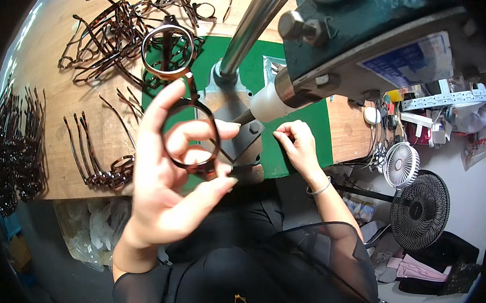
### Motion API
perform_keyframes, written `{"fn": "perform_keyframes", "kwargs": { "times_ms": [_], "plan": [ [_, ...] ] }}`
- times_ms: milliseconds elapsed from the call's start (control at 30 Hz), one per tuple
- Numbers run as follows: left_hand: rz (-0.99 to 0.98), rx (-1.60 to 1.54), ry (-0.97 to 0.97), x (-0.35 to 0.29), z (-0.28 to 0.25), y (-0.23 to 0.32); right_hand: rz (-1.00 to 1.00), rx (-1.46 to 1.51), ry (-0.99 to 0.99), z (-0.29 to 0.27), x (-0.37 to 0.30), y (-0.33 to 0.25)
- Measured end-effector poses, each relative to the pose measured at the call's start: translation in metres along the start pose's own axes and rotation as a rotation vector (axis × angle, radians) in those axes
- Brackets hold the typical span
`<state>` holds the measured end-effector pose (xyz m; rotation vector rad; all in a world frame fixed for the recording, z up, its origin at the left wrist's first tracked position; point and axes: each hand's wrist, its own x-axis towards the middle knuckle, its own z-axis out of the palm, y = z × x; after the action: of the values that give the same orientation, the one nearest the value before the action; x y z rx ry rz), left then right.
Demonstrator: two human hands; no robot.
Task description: The person repeatedly picks up eyeglass frames and temple arms, then uses a vertical pressing machine to attach the temples to the frames. They handle each pair one at a time, pressing both sides, and place the finished glasses on the table.
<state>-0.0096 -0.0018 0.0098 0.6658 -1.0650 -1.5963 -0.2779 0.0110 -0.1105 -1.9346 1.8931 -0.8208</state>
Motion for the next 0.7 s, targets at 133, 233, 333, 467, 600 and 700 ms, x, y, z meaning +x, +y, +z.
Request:
{"fn": "perform_keyframes", "kwargs": {
  "times_ms": [133,233,333,467,600,700],
  "plan": [
    [0.080,0.186,-0.117,-0.009,0.000,-0.025,0.083,0.067,-0.134,-0.008,0.009,0.001],
    [0.006,0.170,-0.094,-0.011,0.002,-0.032,0.097,0.292,-0.223,-0.031,0.016,-0.049],
    [0.015,0.152,-0.136,-0.012,0.002,-0.031,-0.274,0.365,-0.255,-0.052,0.018,-0.117],
    [-0.002,0.073,-0.052,-0.018,0.006,-0.030,-0.587,0.382,-0.219,-0.036,0.023,-0.140],
    [0.010,0.109,-0.141,-0.016,-0.001,-0.032,-0.625,0.441,-0.215,-0.035,0.024,-0.139],
    [-0.018,0.072,-0.086,-0.016,0.004,-0.033,-0.627,0.432,-0.210,-0.038,0.024,-0.139]
  ]
}}
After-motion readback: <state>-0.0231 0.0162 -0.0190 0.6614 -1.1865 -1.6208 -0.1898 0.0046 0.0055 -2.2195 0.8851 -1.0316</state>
